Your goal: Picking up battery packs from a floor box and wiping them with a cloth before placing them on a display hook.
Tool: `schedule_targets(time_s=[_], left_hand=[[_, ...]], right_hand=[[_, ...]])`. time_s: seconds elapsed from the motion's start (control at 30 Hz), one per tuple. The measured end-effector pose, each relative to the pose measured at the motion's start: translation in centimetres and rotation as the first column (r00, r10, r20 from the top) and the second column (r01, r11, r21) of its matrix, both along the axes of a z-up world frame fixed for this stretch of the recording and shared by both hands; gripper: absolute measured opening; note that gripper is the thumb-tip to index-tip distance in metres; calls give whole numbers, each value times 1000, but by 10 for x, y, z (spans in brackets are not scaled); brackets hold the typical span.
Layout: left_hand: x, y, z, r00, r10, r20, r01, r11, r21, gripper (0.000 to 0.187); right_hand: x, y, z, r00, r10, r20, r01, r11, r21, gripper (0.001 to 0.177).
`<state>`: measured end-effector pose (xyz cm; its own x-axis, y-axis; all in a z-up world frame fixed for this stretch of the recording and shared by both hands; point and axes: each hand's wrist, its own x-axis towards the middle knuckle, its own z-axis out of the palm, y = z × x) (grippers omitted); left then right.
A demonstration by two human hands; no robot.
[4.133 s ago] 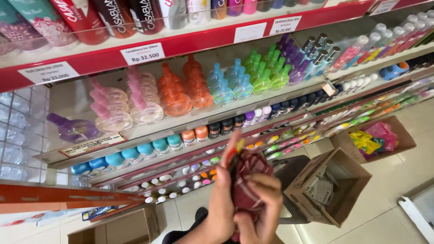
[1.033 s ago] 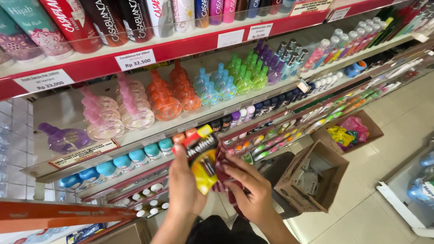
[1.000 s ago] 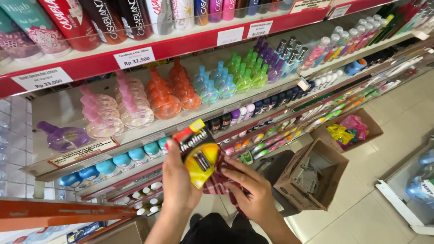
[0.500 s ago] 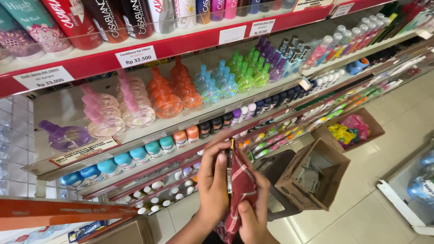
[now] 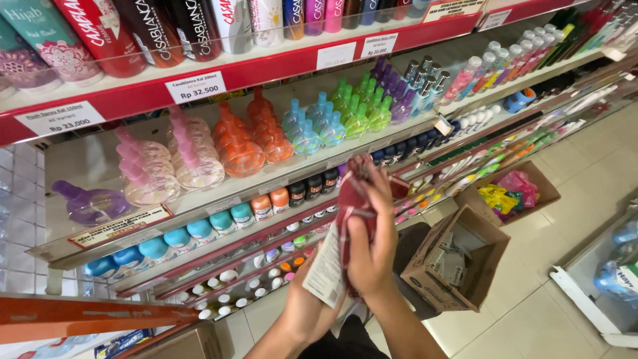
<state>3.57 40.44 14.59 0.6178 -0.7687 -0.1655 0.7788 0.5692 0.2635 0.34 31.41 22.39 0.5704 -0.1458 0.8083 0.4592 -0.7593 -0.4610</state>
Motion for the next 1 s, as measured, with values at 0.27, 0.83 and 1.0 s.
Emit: schedule_targets(time_s=[0.27, 0.83, 1.0], left_hand=[[9, -2, 10, 998, -68, -9, 68, 997, -18, 43], [6, -15, 30, 937, -95, 335, 83, 995, 50, 54], [-4, -17, 58, 547, -14, 837, -115, 989, 92, 60]], right_hand=[[-2, -7, -15, 997, -17, -75, 9, 994, -108, 39], [-11, 13, 2, 995, -76, 71, 55, 961, 270, 43], [-5, 0, -2, 964, -263, 44, 192, 799, 571, 48]])
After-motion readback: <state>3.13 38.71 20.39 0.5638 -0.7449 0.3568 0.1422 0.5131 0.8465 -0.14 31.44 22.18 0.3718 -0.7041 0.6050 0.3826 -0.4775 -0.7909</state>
